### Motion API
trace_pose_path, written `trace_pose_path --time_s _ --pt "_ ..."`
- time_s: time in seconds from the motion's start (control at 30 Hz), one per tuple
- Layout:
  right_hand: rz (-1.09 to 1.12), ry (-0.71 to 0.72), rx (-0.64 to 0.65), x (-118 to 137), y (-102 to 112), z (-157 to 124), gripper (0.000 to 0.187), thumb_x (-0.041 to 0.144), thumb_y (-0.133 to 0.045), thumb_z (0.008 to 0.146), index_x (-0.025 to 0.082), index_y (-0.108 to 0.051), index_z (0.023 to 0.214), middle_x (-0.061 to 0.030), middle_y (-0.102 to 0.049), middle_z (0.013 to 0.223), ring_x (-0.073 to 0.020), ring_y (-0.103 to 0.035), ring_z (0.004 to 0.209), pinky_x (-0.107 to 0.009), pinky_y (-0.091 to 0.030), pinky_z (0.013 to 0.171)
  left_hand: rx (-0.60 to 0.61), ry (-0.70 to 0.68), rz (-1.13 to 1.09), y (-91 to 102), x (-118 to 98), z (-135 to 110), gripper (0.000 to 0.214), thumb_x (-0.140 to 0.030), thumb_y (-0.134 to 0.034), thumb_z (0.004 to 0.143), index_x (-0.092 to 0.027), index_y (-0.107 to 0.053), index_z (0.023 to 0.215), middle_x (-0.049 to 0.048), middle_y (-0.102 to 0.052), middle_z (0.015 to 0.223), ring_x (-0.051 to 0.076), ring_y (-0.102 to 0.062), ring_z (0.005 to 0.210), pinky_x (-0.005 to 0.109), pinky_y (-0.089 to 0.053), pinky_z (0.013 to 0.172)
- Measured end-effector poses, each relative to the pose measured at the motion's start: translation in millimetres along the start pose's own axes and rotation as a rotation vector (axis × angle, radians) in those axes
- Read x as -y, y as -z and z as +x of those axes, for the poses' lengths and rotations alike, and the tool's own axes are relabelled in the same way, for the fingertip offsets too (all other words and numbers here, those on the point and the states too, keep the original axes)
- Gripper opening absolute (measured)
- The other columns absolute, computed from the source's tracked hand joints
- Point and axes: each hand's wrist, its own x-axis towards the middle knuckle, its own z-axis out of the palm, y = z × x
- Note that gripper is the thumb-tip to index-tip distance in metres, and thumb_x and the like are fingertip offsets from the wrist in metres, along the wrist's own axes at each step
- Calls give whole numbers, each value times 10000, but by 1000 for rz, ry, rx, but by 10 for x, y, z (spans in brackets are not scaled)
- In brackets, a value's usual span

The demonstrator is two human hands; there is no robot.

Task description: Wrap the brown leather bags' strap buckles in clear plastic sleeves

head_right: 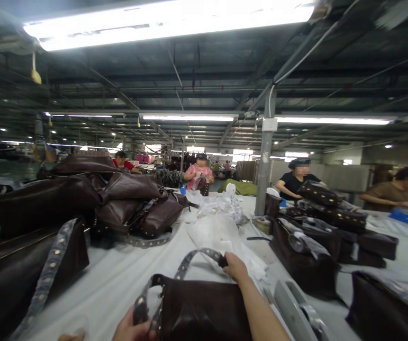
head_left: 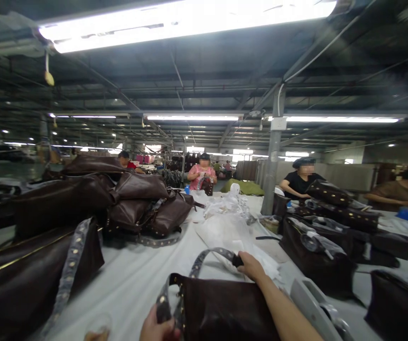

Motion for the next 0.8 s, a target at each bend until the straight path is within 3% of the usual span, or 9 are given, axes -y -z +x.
trace_pose_path --time_s 0.1,0.23,0.3,0.37,0.47,0.53,0.63,0.7,0.8 --pt "54 63 -156 -2 290 -126 206 123 -597 746 205 -560 931 -30 -629 966 -189 -593 883 -254 -360 699 28 -354 333 146 -493 -51 367 -198 -673 480 -183 -618 843 -23 -615 602 201 -595 579 307 -505 581" --pt "107 71 -410 -36 763 -368 118 170 -479 856 178 -524 964 -73 -610 945 -199 -581 786 -270 -339 636 -57 -856 884 448 -1158 -9 208 -172 -465 647 -202 -632 767 50 -690 859 261 -641 886 366 -514 827" --pt "125 57 -533 -53 990 -514 133 175 -447 868 163 -519 980 -80 -612 874 -209 -572 736 -281 -342 623 -56 -939 1150 515 -1348 18 343 -84 -386 685 -182 -653 877 86 -693 1001 266 -629 1013 387 -499 898" --pt "137 66 -638 -54 1184 -675 152 164 -453 847 159 -528 980 -75 -612 807 -217 -562 705 -297 -360 635 -127 -954 1434 499 -1454 15 533 7 -374 657 -142 -637 1096 141 -608 1261 311 -512 1236 465 -433 1002" --pt "164 137 -762 -9 1383 -940 158 142 -472 795 175 -537 936 -74 -617 790 -230 -564 732 -329 -406 696 -336 -858 1768 368 -1582 -61 723 75 -381 646 -131 -513 1327 160 -309 1530 408 -282 1386 638 -331 1022" --pt "206 199 -832 51 1460 -1124 154 134 -461 786 193 -514 918 -73 -625 834 -228 -576 781 -340 -436 743 -339 -802 1851 222 -1691 -152 670 77 -370 683 -102 -534 1308 181 -290 1532 421 -299 1373 644 -345 1005" --pt "295 298 -902 177 1536 -1374 140 132 -426 817 214 -461 926 -74 -626 937 -214 -593 893 -351 -466 818 -106 -895 1756 -134 -1829 -371 540 14 -387 750 -44 -573 1253 229 -401 1458 346 -363 1361 523 -323 1091" --pt "347 370 -916 275 1581 -1506 123 128 -410 834 225 -431 908 -69 -620 969 -200 -596 945 -345 -478 845 175 -975 1558 -480 -1838 -581 521 -118 -452 804 -38 -513 1315 214 -375 1480 299 -356 1374 437 -277 1142" --pt "398 447 -921 417 1646 -1645 129 116 -406 839 234 -413 890 -52 -613 947 -182 -607 914 -323 -499 811 587 -918 1223 -1089 -1705 -936 743 -262 -586 750 -108 -358 1441 155 -354 1509 290 -347 1380 422 -245 1160"
